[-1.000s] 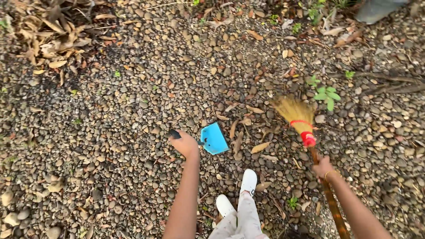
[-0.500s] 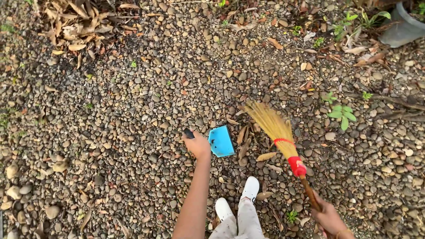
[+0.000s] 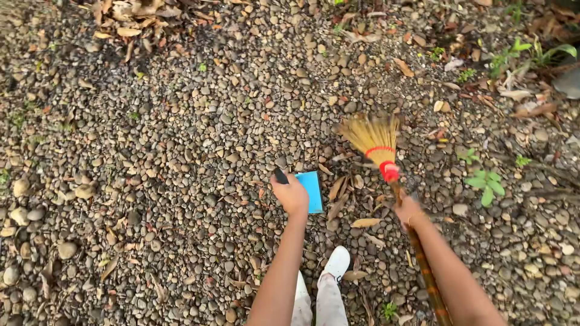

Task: Sweeping dry leaves from a gravel path into a small blue dustpan using a broom.

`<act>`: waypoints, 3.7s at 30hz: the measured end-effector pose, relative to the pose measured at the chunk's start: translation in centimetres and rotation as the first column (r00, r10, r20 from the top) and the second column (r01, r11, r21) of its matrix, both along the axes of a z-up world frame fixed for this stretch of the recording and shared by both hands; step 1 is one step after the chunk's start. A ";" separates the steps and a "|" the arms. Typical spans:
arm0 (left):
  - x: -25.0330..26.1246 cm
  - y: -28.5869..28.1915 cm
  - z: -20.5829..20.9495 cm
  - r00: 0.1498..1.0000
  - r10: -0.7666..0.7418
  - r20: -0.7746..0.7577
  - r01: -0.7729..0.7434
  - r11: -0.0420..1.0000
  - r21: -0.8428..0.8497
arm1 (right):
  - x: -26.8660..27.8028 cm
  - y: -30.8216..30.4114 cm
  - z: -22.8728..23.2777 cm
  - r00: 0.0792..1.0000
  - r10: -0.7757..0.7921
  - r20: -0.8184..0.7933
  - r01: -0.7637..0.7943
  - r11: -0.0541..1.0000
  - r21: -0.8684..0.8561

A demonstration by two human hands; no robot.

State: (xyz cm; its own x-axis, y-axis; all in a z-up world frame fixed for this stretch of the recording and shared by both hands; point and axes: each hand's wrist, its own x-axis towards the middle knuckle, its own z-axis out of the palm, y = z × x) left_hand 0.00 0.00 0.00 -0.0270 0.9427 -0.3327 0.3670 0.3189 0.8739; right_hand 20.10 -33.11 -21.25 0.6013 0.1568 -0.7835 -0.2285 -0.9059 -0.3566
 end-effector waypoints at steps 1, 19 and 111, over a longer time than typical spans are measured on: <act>0.2 0.2 0.1 1.000 -0.010 -0.005 0.010 0.999 -0.031 | 0.2 -2.1 -5.1 0.970 0.214 0.111 -0.211 0.977 -0.036; 0.7 2.6 -4.0 0.997 0.046 0.063 -0.046 0.999 0.007 | -10.8 -20.0 12.5 0.878 0.198 0.437 -0.364 0.868 0.338; -18.8 7.7 5.8 0.836 0.280 0.471 -0.203 0.957 -0.208 | -16.5 -22.2 2.5 0.866 0.498 0.050 -0.492 0.865 -0.100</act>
State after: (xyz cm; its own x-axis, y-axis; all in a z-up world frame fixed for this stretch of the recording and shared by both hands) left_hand -18.78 7.75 5.78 -0.0445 0.8685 -0.4936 -0.2028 0.4760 0.8557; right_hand 3.60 -55.32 -18.71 0.5162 0.3862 -0.7644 0.2812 -0.9195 -0.2747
